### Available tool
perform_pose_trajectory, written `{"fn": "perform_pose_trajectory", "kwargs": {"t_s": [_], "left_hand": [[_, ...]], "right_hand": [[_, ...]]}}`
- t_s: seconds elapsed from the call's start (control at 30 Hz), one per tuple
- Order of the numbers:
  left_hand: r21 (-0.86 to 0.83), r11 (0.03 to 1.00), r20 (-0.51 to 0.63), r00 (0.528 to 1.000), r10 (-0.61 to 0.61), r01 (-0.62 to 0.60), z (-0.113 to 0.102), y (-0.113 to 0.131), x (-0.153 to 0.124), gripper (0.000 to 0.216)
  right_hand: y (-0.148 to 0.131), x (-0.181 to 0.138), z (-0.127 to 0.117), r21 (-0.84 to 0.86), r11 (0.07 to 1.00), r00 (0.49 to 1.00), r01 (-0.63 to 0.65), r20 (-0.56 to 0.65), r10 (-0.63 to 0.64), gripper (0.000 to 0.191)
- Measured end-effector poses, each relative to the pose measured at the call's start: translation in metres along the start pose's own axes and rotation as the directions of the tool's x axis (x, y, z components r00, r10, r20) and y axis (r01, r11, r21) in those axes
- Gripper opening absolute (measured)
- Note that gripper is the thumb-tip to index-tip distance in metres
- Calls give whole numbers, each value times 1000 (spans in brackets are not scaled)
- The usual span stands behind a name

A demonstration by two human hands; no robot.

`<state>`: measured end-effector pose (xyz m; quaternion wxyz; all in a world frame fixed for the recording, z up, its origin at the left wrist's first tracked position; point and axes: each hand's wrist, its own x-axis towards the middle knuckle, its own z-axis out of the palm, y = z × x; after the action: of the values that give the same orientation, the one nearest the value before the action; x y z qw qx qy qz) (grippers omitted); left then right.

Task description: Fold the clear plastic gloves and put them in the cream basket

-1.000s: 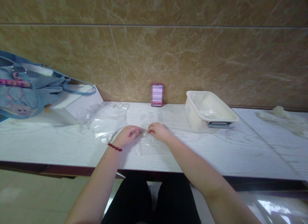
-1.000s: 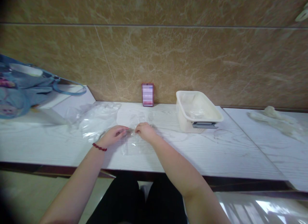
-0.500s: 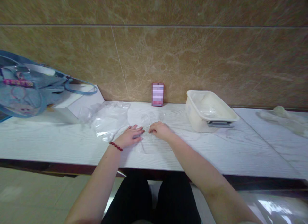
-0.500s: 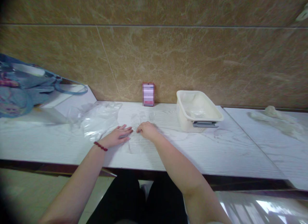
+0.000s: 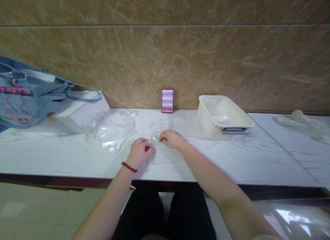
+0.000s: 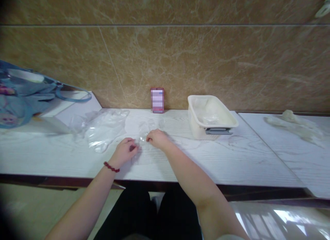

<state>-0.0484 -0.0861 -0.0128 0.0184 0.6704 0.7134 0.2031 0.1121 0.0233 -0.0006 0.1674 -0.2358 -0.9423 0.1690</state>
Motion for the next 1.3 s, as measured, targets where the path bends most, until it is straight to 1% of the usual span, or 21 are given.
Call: {"fn": "perform_pose_trajectory", "kwargs": {"t_s": [0.07,0.13,0.23,0.37,0.4,0.47,0.53,0.57,0.63,0.7,0.73,0.77,0.8,0.87,0.9,0.93,1.0,1.07,1.13,1.2,1.3], "left_hand": [[5,1000,6,1000,-24,24,1,0,-2,22],[5,1000,31,999,-13,13,-1,-1,-2,22],[6,999,80,996,38,-39,-9,-2,0,30],[49,991,83,989,118,-123,-18,-1,9,29],[60,985,108,982,155,-162,-17,-1,12,31],[67,969,213,952,219,-238,-14,-4,17,39],[56,959,329,912,246,-279,-10,-8,21,45],[41,957,362,897,255,-289,-9,-11,22,47],[9,957,347,899,269,-290,-11,-15,20,50],[-34,952,275,913,303,-305,-19,-17,12,48],[-63,940,252,906,340,-335,-24,-17,7,45],[-94,921,245,887,390,-379,-29,-17,0,42],[-129,893,252,857,450,-431,-33,-17,-7,39],[-190,837,268,793,548,-514,-37,-17,-21,36],[-210,817,265,773,577,-537,-37,-17,-27,35],[-224,805,251,766,592,-549,-35,-17,-32,34],[-234,801,210,776,594,-551,-28,-16,-36,28],[-224,816,171,803,571,-533,-22,-14,-37,22],[-219,834,145,828,542,-507,-18,-9,-35,22],[-237,847,124,849,513,-477,-19,-4,-32,24],[-286,864,87,887,454,-414,-24,2,-31,24]], "right_hand": [[0,0,-1,2,1000,1000,1,2,-1,23],[0,0,0,6,1000,1000,3,5,-3,24],[2,1,0,10,1000,1000,1,16,-1,24],[3,0,0,9,1000,1000,9,9,-9,25],[3,-1,0,8,1000,1000,10,10,-10,26],[2,-2,-1,3,1000,1000,2,23,-2,27],[2,-3,-3,-2,1000,999,-11,42,11,29],[2,-3,-5,-6,1000,999,-20,45,20,29],[3,-4,-11,-22,998,998,-55,20,56,32],[5,-9,-22,-43,991,992,-124,-37,122,36],[6,-13,-30,-52,985,985,-166,-59,163,37],[7,-19,-39,-59,977,977,-207,-68,203,39],[8,-26,-47,-67,967,969,-244,-59,240,40],[10,-44,-62,-83,953,956,-293,13,295,42],[10,-55,-68,-87,950,950,-301,62,306,43],[11,-66,-71,-84,953,949,-291,102,298,44],[11,-86,-70,-64,968,957,-241,150,248,43],[12,-102,-63,-44,984,973,-174,146,178,39],[11,-113,-52,-44,989,984,-142,104,146,34],[10,-119,-43,-49,988,988,-149,41,151,33],[7,-122,-35,-37,987,987,-155,-43,154,44]]}}
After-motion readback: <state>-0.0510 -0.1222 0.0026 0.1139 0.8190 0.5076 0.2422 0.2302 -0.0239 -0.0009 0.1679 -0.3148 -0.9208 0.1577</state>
